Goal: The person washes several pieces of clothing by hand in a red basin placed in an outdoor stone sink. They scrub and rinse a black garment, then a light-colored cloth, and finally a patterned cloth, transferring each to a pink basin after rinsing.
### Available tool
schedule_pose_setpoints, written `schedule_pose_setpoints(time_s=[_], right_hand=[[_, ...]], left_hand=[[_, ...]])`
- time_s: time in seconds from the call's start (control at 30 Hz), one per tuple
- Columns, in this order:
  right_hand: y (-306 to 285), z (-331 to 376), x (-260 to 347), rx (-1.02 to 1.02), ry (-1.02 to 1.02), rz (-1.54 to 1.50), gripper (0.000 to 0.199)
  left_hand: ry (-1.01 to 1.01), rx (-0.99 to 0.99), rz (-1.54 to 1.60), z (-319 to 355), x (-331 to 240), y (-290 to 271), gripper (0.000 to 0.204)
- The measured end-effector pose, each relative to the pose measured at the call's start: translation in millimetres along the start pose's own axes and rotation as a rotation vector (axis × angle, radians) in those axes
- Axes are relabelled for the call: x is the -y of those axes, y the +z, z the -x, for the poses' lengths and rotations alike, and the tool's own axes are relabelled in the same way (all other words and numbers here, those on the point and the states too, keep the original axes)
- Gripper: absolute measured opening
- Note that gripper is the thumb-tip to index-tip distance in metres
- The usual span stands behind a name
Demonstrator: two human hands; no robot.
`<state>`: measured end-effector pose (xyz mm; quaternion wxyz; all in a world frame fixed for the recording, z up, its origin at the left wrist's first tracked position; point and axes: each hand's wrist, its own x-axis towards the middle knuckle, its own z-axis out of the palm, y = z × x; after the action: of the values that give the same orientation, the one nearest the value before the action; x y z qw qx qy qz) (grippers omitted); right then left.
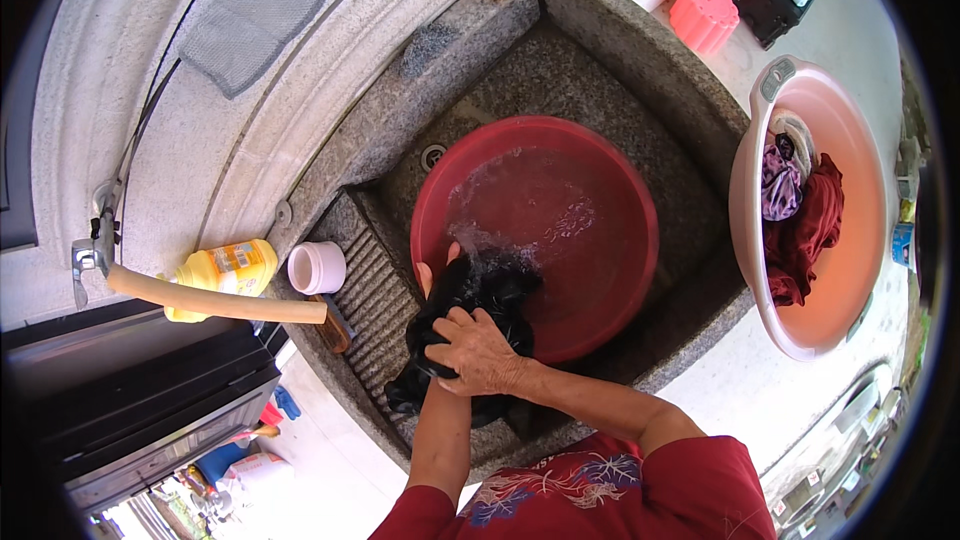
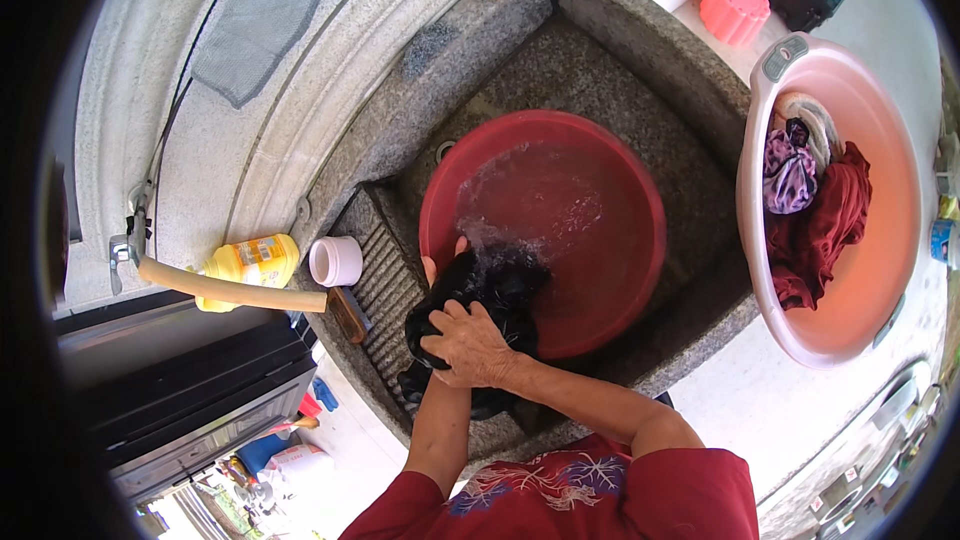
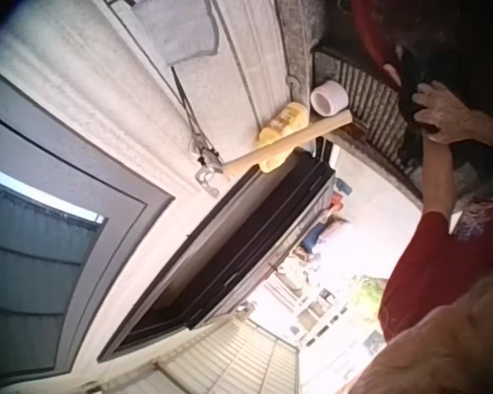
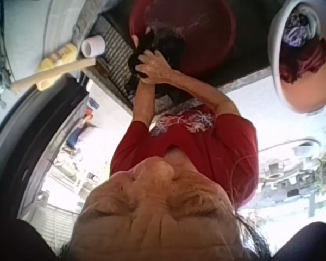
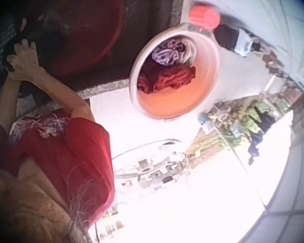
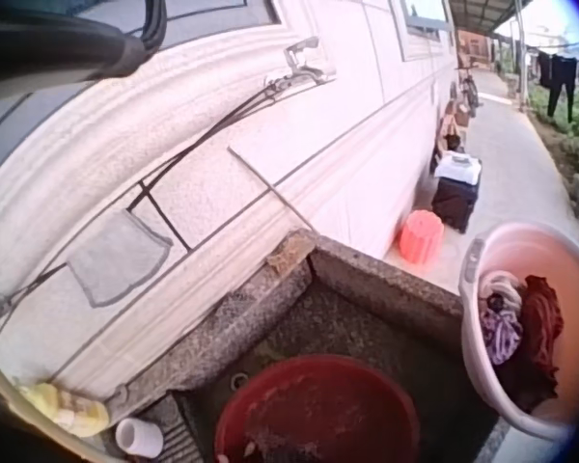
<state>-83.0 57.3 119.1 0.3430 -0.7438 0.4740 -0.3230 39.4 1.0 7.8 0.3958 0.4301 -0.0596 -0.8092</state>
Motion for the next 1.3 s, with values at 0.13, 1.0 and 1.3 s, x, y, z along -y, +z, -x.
schedule_pose_setpoints(time_s=[0.13,1.0,1.3], right_hand=[[8.3,1.1,12.0,-0.126,-0.078,0.07,0.035],[30.8,19.9,-171.1,-0.327,0.829,-0.482,0.052],[14.6,-3.2,-14.9,-0.166,-0.019,0.042,0.026]], left_hand=[[-0.007,-0.064,-0.001,49.8,0.1,20.8,0.07],[-0.084,-0.327,-0.014,-2.7,19.8,43.5,0.08],[0.067,-0.219,0.063,62.4,10.1,56.6,0.056]])
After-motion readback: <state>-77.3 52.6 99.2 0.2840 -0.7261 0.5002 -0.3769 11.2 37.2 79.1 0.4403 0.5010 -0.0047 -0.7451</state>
